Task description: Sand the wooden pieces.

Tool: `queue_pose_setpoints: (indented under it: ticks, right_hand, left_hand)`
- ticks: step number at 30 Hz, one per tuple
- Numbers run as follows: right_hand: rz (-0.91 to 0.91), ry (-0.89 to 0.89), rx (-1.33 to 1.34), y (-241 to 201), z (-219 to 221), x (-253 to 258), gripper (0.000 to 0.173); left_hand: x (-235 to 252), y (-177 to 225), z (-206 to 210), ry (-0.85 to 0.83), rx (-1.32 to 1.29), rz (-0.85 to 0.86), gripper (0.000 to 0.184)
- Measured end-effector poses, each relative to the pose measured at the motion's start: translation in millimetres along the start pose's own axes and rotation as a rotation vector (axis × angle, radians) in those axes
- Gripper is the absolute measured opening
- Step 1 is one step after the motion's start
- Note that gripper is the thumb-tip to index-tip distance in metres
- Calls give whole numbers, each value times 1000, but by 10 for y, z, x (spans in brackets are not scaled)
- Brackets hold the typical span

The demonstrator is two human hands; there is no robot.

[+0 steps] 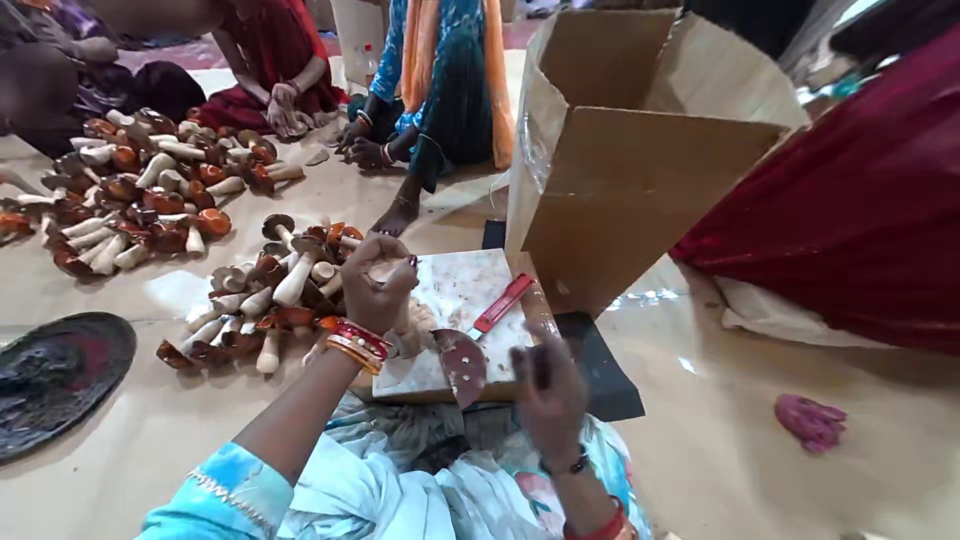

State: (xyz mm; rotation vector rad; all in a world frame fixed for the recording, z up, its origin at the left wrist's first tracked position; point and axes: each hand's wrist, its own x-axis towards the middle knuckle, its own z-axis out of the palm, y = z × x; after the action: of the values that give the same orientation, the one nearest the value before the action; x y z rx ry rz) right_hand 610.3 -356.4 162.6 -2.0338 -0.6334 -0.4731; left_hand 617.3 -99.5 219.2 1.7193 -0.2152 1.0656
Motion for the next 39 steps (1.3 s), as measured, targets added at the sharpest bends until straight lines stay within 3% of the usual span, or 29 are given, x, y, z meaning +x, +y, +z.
queue_pose_setpoints:
  ticks: [3,6,14,20,22,25,28,31,33,35,37,39]
  right_hand:
    - [-184,-166,-133,-325,333,-138,46]
    - [-200,-309,-216,-350,510,-80,48]
    - [-318,-273,-252,-286,586,-13,39]
    - [-230,-376,-209,-364,519,14,41]
    - [-138,-508,-208,-403,475,48,49]
    - [39,-752,-103,-469,410,148,42]
    - [74,-761,-80,-478,424,164,53]
    - [151,-1001,101,-516,376,193,41]
    - [193,-926,243,-542,369,124,36]
    - [123,-589,250,-517,453,43,38]
    - [101,-392,256,-521,555,83,68]
    - [113,-362,338,-589,619,166,94]
  left_hand:
    - [7,9,19,4,4,4,15]
    - [8,51,20,5,43,-3,16]
    - [12,54,39,13,25,-6,13]
    - [13,71,46,23,35,-19,12]
    - [7,70,47,26,44,-13,12]
    - [11,65,46,24,56,-25,12]
    - [12,59,44,26,61,-6,12]
    - [16,51,55,37,47,14,11]
    - [18,63,50,36,53,3,11]
    - [15,77,44,24,61,-6,12]
    - [13,144,33,-30,90,-55,16]
    - [28,262,-5,-192,93,-130,32]
